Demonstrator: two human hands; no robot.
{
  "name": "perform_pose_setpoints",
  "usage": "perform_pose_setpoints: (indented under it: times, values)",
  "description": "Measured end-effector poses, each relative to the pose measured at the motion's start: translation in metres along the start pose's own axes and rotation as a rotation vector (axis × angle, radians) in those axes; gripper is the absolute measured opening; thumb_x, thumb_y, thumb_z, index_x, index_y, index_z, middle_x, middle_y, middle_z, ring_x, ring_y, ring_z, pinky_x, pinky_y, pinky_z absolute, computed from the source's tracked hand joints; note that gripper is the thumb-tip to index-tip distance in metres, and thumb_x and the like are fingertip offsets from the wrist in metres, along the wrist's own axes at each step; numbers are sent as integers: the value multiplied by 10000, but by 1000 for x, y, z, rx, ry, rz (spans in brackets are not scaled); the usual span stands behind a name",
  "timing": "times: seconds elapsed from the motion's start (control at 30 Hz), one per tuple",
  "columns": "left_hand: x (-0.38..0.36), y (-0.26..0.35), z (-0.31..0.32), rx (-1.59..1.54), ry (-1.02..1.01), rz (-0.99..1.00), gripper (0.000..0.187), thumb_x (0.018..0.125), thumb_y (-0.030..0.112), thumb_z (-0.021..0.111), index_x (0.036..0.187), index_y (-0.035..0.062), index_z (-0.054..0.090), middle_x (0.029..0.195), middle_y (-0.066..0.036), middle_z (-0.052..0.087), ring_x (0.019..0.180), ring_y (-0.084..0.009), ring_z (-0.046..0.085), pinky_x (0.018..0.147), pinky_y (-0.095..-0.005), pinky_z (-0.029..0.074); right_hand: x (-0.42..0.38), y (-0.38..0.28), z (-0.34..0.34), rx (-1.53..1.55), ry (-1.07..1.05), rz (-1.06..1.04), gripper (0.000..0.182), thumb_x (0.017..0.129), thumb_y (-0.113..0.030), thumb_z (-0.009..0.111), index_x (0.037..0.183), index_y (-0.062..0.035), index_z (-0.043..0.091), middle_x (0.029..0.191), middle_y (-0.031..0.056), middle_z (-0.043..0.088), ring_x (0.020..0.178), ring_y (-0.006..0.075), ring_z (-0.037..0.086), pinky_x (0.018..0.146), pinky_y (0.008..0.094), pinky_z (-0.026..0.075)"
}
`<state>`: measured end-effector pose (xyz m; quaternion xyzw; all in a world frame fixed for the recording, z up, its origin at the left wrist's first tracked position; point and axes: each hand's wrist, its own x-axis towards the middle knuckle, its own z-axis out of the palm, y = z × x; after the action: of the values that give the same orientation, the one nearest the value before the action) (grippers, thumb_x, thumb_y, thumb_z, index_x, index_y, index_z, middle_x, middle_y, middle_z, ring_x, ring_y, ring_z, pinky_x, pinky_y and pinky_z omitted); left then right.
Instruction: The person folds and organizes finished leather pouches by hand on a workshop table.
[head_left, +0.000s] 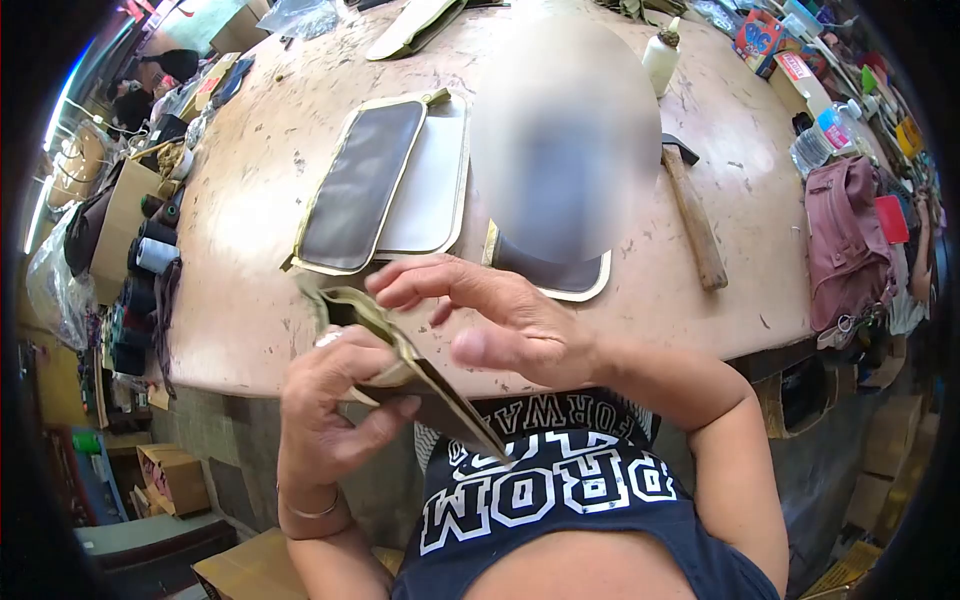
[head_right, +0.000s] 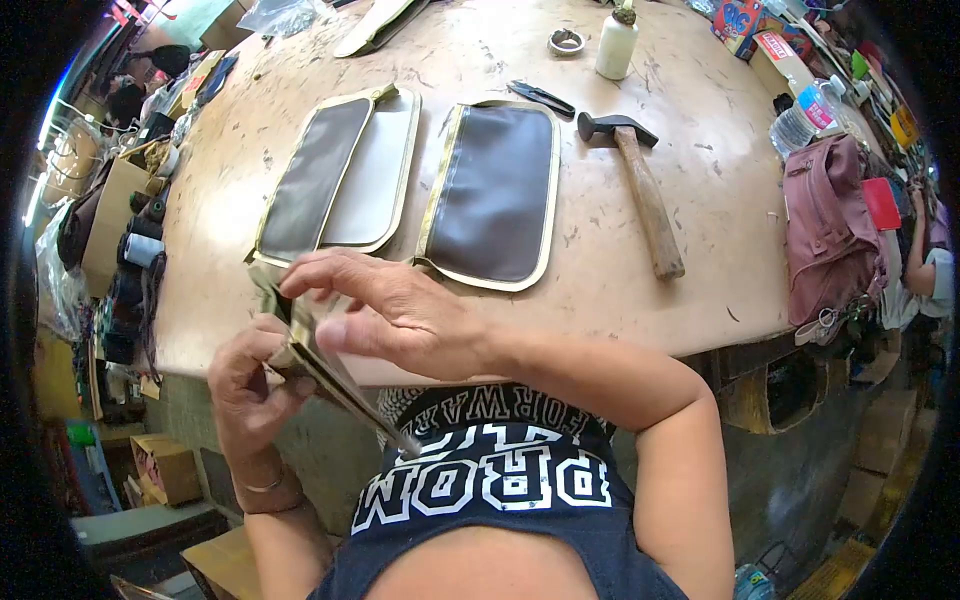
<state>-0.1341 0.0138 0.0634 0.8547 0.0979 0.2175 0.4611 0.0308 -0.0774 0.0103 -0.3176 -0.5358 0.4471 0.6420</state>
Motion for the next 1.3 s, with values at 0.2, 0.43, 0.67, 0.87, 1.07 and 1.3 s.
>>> perform_pose_setpoints:
  times: [0.2,0.43,0.67,0.87,1.07,1.3]
  values:
    - [-2,5,5,-219,-161,-24,243,562,-31,659,790,14,590,705,-78,572,684,-197,550,628,-288,414,-6,-12,-15,-15,-236,32,408,729,-305,609,995,-5,535,988,106,538,947,200,490,857,326,348]
    - [-18,-3,12,-236,-215,-362,194,638,6,650,822,4,589,708,-50,557,671,-152,487,661,-260,373,-19,-10,-8,-294,-207,160,381,683,-320,685,908,-40,560,893,51,553,864,180,504,781,285,367]
    - [-24,-9,15,-440,-175,-328,195,640,-26,636,827,11,591,742,-38,555,706,-135,480,666,-252,366,-24,-8,-2,-274,-165,124,363,696,-304,689,893,-32,553,876,53,539,857,174,501,773,280,378]
    - [-23,2,4,-314,-80,-245,288,603,227,688,757,10,578,692,-47,548,676,-150,487,738,-280,339,-15,-6,13,-375,-96,-59,287,687,-209,667,848,-4,548,786,68,540,742,179,504,690,290,388]
    - [-22,12,-3,-44,-83,-254,260,615,217,710,724,14,589,571,-39,507,585,-143,489,707,-264,352,-10,-6,22,-359,-66,-42,281,689,-194,679,851,-5,550,790,55,547,726,152,500,699,259,389]
    - [-26,-4,3,-491,-50,-482,179,696,113,699,777,-8,593,679,11,545,611,-47,477,544,-172,375,-7,3,14,163,-97,277,337,745,-230,670,931,10,524,857,38,540,825,90,496,727,224,415]
